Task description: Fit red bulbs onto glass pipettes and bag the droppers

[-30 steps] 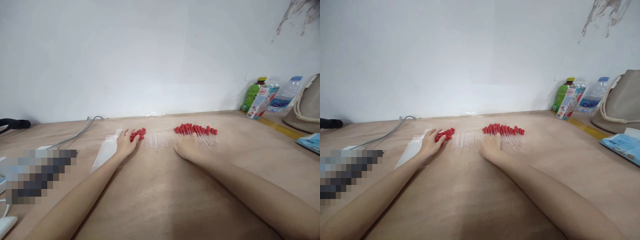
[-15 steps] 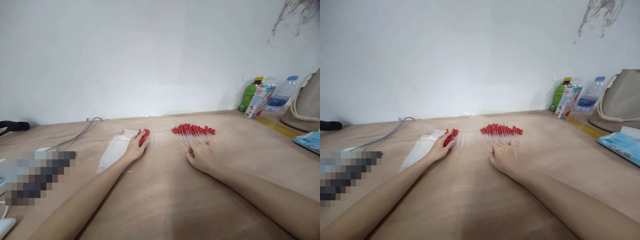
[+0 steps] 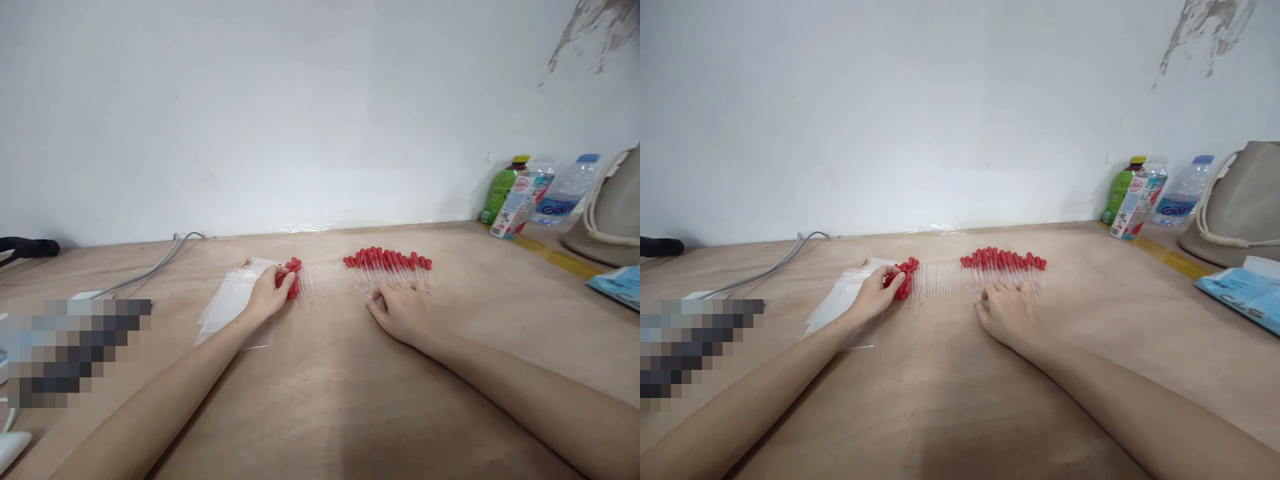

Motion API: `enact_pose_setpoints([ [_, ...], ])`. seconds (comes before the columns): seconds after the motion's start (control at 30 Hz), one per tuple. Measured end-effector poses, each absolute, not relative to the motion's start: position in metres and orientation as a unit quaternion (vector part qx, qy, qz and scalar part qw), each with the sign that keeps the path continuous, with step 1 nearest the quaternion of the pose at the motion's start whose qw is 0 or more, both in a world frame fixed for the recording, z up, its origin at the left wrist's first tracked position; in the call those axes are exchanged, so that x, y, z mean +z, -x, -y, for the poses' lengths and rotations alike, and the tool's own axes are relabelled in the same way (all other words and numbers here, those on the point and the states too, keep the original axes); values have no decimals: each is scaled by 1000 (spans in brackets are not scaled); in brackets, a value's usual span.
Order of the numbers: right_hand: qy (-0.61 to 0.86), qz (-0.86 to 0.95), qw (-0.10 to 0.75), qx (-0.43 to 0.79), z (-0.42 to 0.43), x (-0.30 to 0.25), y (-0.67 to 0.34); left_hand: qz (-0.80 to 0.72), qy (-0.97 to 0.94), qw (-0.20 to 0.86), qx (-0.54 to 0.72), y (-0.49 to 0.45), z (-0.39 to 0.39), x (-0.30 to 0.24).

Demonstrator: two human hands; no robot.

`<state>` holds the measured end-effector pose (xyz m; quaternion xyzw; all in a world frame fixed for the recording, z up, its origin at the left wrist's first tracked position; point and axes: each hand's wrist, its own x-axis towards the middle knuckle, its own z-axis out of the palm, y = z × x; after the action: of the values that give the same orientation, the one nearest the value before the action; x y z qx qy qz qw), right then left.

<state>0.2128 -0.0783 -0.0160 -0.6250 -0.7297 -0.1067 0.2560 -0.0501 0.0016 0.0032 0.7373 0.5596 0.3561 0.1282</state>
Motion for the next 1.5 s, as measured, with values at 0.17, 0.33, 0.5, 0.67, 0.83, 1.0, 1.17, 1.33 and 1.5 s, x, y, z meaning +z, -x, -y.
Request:
enact_pose_setpoints([
  [0.17,642,722,248,-69,73,-15,-210,-568,-701,103,419,61,-11,4],
  [0.33,646,718,244,-90,71,-19,-210,-557,-677,69,476,67,-15,7],
  [0.5,624,712,312,-86,72,-22,-210,-457,-710,69,531,44,11,11],
  [0.67,543,746,386,-8,78,-18,-206,-375,-821,136,409,15,50,3],
  [0.83,461,795,394,-28,88,-13,-199,-358,-852,158,347,8,60,-3],
  [1.0,443,812,377,-45,92,-11,-196,-376,-845,168,340,10,58,-1],
  [1.17,432,826,359,-47,91,-11,-197,-373,-845,176,340,10,58,-2],
  [1.33,414,843,341,-38,92,-11,-196,-365,-845,187,343,11,56,-5],
  [1.5,404,853,330,-18,93,-7,-197,-335,-852,206,345,13,56,-4],
])
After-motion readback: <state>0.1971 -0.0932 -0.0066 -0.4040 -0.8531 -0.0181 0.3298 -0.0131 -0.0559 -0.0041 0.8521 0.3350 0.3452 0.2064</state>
